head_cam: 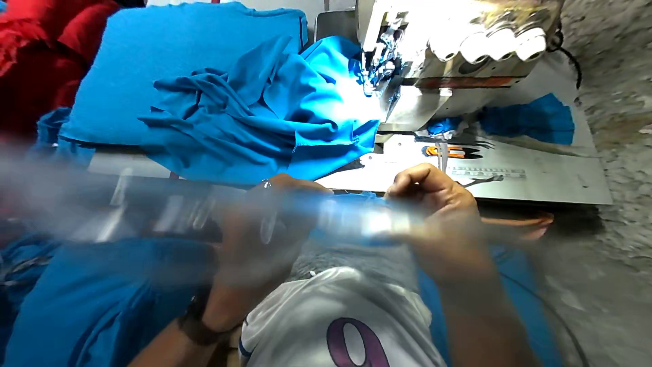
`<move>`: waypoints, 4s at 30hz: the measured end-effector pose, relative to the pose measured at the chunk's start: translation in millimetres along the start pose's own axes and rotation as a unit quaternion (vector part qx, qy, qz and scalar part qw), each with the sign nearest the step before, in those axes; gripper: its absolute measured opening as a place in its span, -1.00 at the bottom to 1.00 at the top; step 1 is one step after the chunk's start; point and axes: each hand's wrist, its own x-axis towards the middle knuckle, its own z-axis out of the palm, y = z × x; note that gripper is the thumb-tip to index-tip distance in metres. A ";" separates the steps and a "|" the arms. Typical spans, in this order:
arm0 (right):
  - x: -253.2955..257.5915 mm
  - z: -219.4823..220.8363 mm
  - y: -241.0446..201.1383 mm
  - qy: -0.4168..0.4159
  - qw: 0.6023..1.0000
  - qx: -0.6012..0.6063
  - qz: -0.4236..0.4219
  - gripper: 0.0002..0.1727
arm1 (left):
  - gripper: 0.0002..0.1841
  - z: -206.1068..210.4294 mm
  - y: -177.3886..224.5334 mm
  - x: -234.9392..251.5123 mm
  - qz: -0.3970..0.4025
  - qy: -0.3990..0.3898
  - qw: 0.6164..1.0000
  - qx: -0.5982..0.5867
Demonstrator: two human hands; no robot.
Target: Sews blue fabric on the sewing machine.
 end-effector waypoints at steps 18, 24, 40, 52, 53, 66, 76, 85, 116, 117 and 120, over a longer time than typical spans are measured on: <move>23.9 -25.2 23.7 -0.036 0.995 0.088 0.029 -0.88 | -0.92 26.7 -16.7 38.5 -0.013 -0.018 0.997 -0.075; 32.4 -47.9 18.8 -0.120 0.984 0.096 0.090 -0.86 | -0.91 29.2 -19.6 63.6 -0.014 -0.039 0.999 -0.033; 52.8 -23.3 30.9 -0.013 0.995 0.093 0.046 -0.90 | -0.92 1.6 -25.3 102.5 0.011 -0.072 0.996 0.053; 102.3 -31.2 79.4 0.085 0.989 0.067 0.097 -0.83 | -0.85 74.0 -78.5 183.9 0.143 0.007 0.980 0.138; 101.6 -36.6 79.1 0.074 0.990 0.067 0.100 -0.87 | -0.84 77.5 -84.6 179.5 0.147 0.014 0.983 0.111; 100.1 -30.9 58.8 0.096 0.993 0.016 0.067 -0.50 | -0.84 60.7 -58.6 179.9 0.228 0.039 0.963 0.139; 102.9 -41.3 80.2 0.065 0.992 0.072 0.082 -0.82 | -0.82 77.2 -94.3 184.2 0.184 0.022 0.975 0.120; 105.7 -35.6 72.6 0.075 0.991 0.076 0.077 -0.85 | -0.86 76.0 -97.5 183.5 0.167 0.020 0.977 0.132; 94.7 -29.9 53.0 0.056 0.996 -0.011 0.068 -0.33 | -0.71 83.2 -95.9 217.2 0.046 -0.100 0.953 0.282; 91.6 -28.7 50.0 0.057 0.996 -0.007 0.071 -0.31 | -0.72 82.3 -96.2 216.2 0.046 -0.099 0.955 0.277; 91.1 -30.2 41.5 0.060 0.995 -0.025 0.079 -0.49 | -0.68 80.3 -99.8 222.1 0.033 -0.087 0.953 0.289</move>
